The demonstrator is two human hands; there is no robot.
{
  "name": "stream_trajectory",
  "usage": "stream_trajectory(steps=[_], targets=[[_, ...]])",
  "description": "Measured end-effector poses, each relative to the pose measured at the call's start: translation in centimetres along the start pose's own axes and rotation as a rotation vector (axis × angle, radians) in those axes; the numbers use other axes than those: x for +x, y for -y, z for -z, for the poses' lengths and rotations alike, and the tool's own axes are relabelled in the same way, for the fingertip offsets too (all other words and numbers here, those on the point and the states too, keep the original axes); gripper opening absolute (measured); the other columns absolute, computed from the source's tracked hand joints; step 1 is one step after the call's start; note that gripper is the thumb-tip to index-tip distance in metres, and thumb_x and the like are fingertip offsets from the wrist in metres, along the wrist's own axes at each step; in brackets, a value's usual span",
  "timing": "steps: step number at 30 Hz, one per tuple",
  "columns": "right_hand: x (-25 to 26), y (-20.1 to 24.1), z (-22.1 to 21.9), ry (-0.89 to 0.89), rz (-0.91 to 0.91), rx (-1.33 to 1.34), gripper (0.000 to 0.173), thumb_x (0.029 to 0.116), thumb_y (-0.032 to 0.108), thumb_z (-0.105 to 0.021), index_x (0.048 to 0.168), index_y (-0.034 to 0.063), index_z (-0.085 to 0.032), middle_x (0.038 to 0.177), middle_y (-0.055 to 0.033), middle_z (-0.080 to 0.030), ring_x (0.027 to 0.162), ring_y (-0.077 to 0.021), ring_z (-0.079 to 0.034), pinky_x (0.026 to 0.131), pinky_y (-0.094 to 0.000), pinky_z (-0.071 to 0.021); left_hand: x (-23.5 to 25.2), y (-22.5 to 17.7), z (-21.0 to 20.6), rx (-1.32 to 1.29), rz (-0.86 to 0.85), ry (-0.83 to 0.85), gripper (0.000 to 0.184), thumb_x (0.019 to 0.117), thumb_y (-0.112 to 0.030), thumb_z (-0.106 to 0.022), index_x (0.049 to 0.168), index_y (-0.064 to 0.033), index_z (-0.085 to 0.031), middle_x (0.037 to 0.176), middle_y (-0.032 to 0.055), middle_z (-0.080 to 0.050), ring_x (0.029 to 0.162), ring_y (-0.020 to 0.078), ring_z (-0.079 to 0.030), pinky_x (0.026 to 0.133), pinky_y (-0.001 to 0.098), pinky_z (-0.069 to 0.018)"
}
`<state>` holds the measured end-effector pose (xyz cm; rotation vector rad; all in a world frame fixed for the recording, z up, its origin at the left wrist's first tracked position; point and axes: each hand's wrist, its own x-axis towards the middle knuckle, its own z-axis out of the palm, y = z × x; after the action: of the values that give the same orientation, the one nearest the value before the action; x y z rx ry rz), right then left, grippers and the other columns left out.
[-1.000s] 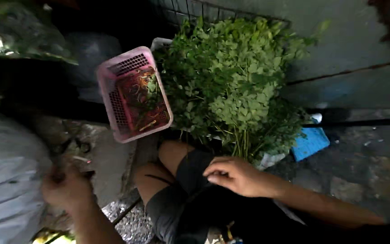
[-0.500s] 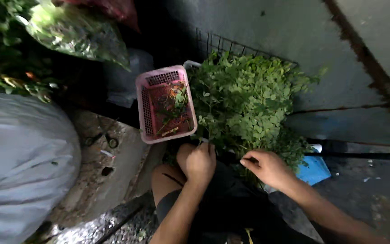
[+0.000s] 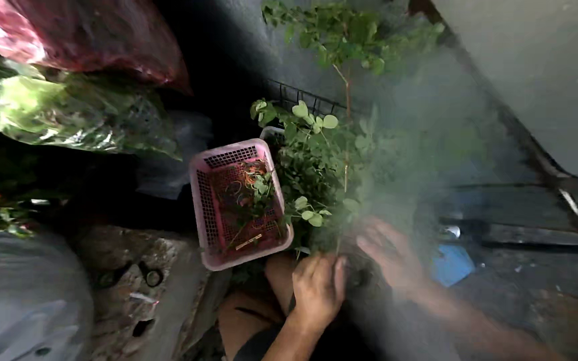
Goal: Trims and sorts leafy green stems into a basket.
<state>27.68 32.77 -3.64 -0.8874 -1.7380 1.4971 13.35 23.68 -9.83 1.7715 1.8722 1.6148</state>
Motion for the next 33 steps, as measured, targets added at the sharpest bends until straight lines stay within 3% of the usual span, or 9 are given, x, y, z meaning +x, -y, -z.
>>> stream_trajectory(steps=[6,10,12,14,17,20,24,29,33], targets=[[2.5,1.4,-2.7,-0.173,0.006,0.052,0.010,0.1010,0.014,-0.062,0.106,0.0063,-0.067,0.094,0.0026,-0.073,0.089,-0.0068,-0.070,0.085,-0.0277,-0.0602,1.9,0.9,-0.4,-0.041,-0.007,0.018,0.029,0.1043,-0.028,-0.056,0.100,-0.0029,-0.071,0.078,0.0063,-0.067,0.070,0.0124,-0.066,0.069,0.0280,-0.0582],[3.1,-0.2,-2.5,-0.104,-0.255,-0.112,0.025,0.1015,0.025,-0.063,0.112,0.0033,-0.070,0.108,-0.0060,-0.069,0.099,-0.0096,-0.066,0.091,-0.0303,-0.0564,3.9,-1.4,1.5,-0.541,0.601,0.345,0.038,0.1072,-0.014,-0.050,0.139,0.0069,-0.050,0.101,0.0094,-0.070,0.080,0.0103,-0.069,0.074,0.0285,-0.0620],[1.8,-2.0,-2.1,-0.082,-0.372,-0.078,0.023,0.1015,0.023,-0.064,0.112,0.0032,-0.070,0.110,-0.0087,-0.069,0.101,-0.0125,-0.066,0.094,-0.0338,-0.0553,3.8,-0.9,0.9,-0.692,0.890,0.371,0.029,0.1109,-0.016,-0.040,0.127,0.0028,-0.056,0.080,0.0055,-0.064,0.058,0.0121,-0.060,0.052,0.0280,-0.0551],[0.0,-3.3,-1.7,-0.123,-0.372,-0.034,0.020,0.1007,0.020,-0.066,0.111,0.0038,-0.071,0.108,-0.0075,-0.070,0.099,-0.0113,-0.067,0.093,-0.0319,-0.0562,2.6,-0.4,0.0,-0.694,0.932,0.375,0.030,0.1116,-0.018,-0.039,0.114,0.0001,-0.062,0.069,0.0006,-0.054,0.049,0.0091,-0.047,0.045,0.0244,-0.0426],[-2.2,-3.6,-0.8,-0.145,-0.345,-0.040,0.019,0.1002,0.018,-0.067,0.111,0.0034,-0.072,0.105,-0.0061,-0.071,0.094,-0.0097,-0.067,0.090,-0.0296,-0.0569,0.3,-1.4,-1.3,-0.644,0.826,0.345,0.027,0.1105,-0.016,-0.043,0.110,-0.0011,-0.065,0.068,-0.0013,-0.053,0.051,0.0078,-0.045,0.046,0.0231,-0.0407],[-3.5,-3.2,0.8,-0.005,-0.417,-0.140,0.033,0.1005,0.023,-0.067,0.130,0.0078,-0.064,0.121,-0.0079,-0.069,0.106,-0.0143,-0.068,0.096,-0.0350,-0.0570,-1.0,-2.3,-1.9,-0.617,0.796,0.255,0.026,0.1100,-0.014,-0.044,0.115,-0.0005,-0.066,0.070,0.0003,-0.057,0.052,0.0077,-0.048,0.047,0.0228,-0.0424],[-5.8,-3.1,6.2,-0.100,-0.324,-0.698,0.031,0.1035,0.029,-0.062,0.129,0.0132,-0.067,0.124,-0.0077,-0.069,0.107,-0.0224,-0.070,0.094,-0.0489,-0.0589,-1.0,-3.6,0.4,-0.648,0.717,0.264,0.028,0.1109,-0.018,-0.043,0.124,-0.0057,-0.064,0.072,0.0026,-0.061,0.051,0.0103,-0.052,0.046,0.0255,-0.0481],[-7.6,-4.0,8.3,-0.067,-0.641,-0.915,0.038,0.1036,0.041,-0.059,0.113,0.0073,-0.072,0.106,-0.0196,-0.072,0.100,-0.0400,-0.069,0.089,-0.0667,-0.0524,-1.2,-0.2,2.2,-0.920,1.252,0.409,0.031,0.1130,-0.028,-0.032,0.120,-0.0085,-0.055,0.067,0.0011,-0.048,0.043,0.0078,-0.040,0.038,0.0203,-0.0376],[-8.6,-6.1,2.2,0.136,-0.757,-1.135,0.046,0.1016,0.045,-0.059,0.117,0.0034,-0.070,0.116,-0.0227,-0.069,0.113,-0.0427,-0.066,0.093,-0.0649,-0.0509,-2.8,-1.3,3.5,-0.816,1.244,0.452,0.025,0.1130,-0.023,-0.035,0.117,-0.0048,-0.052,0.064,0.0004,-0.045,0.040,0.0068,-0.037,0.036,0.0199,-0.0375]])
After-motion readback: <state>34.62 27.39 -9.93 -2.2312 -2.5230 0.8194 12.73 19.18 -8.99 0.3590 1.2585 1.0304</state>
